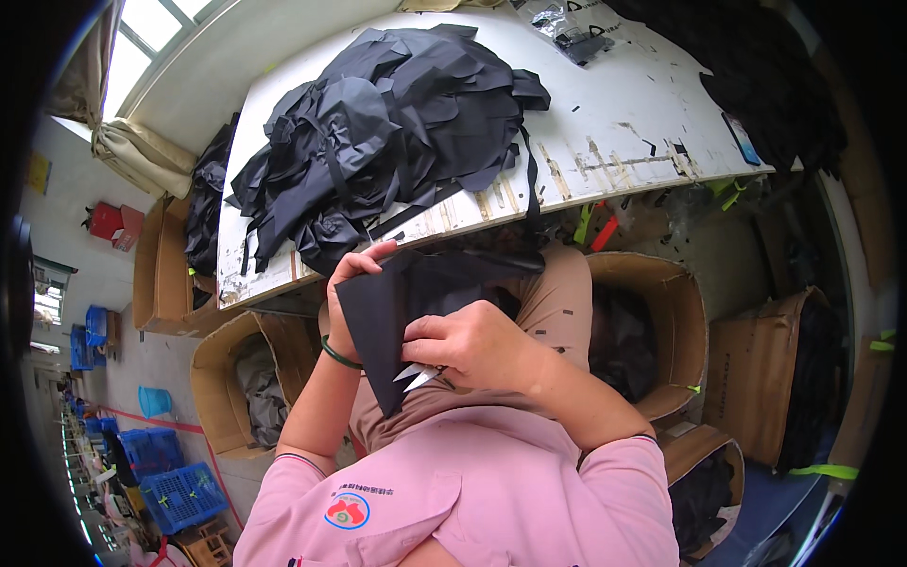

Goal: The recorder uses a pair of nippers or scissors to trim loose threads or excess fabric from black textile components.

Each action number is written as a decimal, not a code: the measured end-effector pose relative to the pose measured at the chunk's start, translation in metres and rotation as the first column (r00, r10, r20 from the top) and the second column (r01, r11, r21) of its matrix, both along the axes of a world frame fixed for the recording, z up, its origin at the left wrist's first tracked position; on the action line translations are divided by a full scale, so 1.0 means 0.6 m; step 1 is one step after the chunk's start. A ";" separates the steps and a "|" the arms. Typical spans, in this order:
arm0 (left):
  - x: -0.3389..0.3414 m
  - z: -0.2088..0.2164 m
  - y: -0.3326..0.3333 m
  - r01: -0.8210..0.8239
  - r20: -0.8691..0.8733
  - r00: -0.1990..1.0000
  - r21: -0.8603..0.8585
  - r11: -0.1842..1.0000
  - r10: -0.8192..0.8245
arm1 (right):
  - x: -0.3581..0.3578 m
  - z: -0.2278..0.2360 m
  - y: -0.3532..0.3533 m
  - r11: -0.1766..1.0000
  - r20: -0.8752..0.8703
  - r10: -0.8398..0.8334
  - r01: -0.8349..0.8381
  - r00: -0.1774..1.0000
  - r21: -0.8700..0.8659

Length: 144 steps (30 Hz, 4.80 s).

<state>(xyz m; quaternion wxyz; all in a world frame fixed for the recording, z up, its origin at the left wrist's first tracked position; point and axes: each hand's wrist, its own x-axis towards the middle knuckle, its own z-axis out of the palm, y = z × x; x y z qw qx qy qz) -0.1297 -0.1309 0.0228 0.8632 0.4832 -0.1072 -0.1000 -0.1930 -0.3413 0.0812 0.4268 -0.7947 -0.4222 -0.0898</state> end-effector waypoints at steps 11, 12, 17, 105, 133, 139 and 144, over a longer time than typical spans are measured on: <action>-0.036 0.005 0.002 0.190 -0.296 0.929 -0.130 0.973 -0.221 | 0.012 -0.042 -0.020 0.495 -0.877 0.057 0.749 0.476 0.439; -0.039 0.005 -0.003 0.147 -0.284 0.943 -0.106 0.983 -0.171 | 0.013 -0.048 -0.020 0.497 -0.878 0.057 0.749 0.475 0.438; -0.054 -0.015 0.004 0.143 -0.192 0.971 -0.005 0.990 -0.141 | 0.016 -0.087 -0.025 0.462 -0.902 0.005 0.799 0.431 0.384; -0.090 0.023 -0.036 -0.354 0.345 0.904 0.267 0.896 0.253 | -0.043 -0.040 0.022 0.827 -0.886 0.197 0.413 0.421 0.380; -0.103 0.004 -0.035 -0.313 0.451 0.880 0.313 0.897 0.150 | -0.035 -0.040 0.033 0.876 -0.672 -0.156 0.416 0.724 0.245; -0.100 0.004 -0.027 -0.296 0.488 0.869 0.383 0.875 0.080 | -0.036 -0.049 0.030 0.888 -0.688 -0.156 0.405 0.709 0.216; -0.101 0.019 -0.027 -0.149 0.373 0.928 0.329 0.932 0.017 | -0.042 -0.057 0.026 0.873 -0.741 -0.122 0.427 0.660 0.237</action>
